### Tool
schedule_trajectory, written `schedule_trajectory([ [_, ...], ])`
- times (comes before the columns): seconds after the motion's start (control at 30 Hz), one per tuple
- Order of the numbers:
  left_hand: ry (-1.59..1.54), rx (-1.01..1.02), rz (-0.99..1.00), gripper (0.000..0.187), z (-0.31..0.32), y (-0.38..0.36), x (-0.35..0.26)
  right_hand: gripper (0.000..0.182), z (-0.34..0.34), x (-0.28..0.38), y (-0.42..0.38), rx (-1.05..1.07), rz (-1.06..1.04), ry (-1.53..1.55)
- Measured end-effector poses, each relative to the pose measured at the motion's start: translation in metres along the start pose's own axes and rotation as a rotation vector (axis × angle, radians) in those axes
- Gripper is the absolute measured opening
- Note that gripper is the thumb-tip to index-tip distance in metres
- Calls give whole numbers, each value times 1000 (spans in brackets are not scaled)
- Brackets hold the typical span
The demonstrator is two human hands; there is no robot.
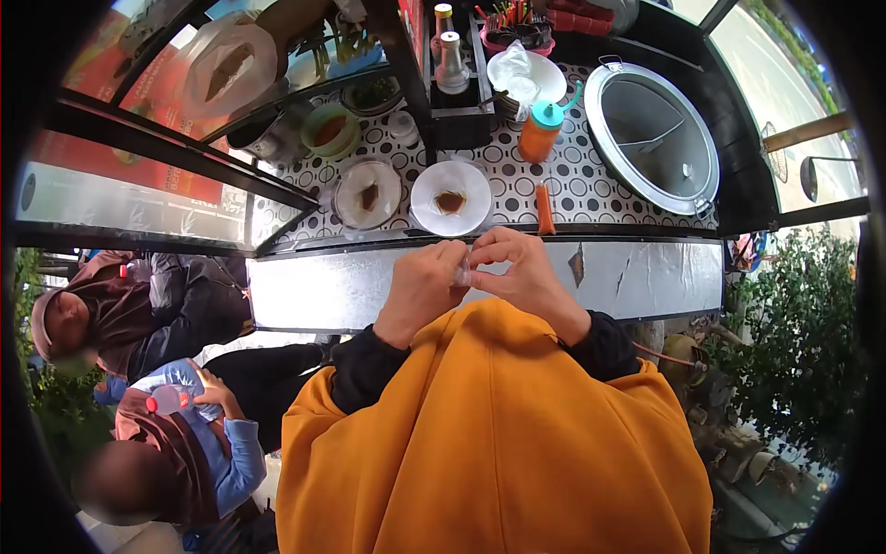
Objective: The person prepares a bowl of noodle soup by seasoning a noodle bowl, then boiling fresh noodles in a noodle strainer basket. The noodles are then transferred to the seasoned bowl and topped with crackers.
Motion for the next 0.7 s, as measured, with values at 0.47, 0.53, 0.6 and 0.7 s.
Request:
schedule_trajectory([
  [0.47,-944,-82,-410,19,-65,-101,121,23,14,51,5,-121,-41,-59],
  [0.53,-896,-166,-372,20,-77,-94,116,23,11,43,7,-114,9,-8],
  [0.6,-865,-271,-326,20,-87,-90,108,24,10,37,11,-100,41,37],
  [0.7,-757,-396,-330,20,-94,-89,105,25,12,33,16,-64,81,139],
])
Point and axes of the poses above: each hand's wrist, its own y-axis towards the middle knuckle, its own z-axis out of the palm, x = y × z, the point moved 8 cm from there along y, towards the middle knuckle, and after that the axes turned 11 degrees about z, right-handed, at the moved point
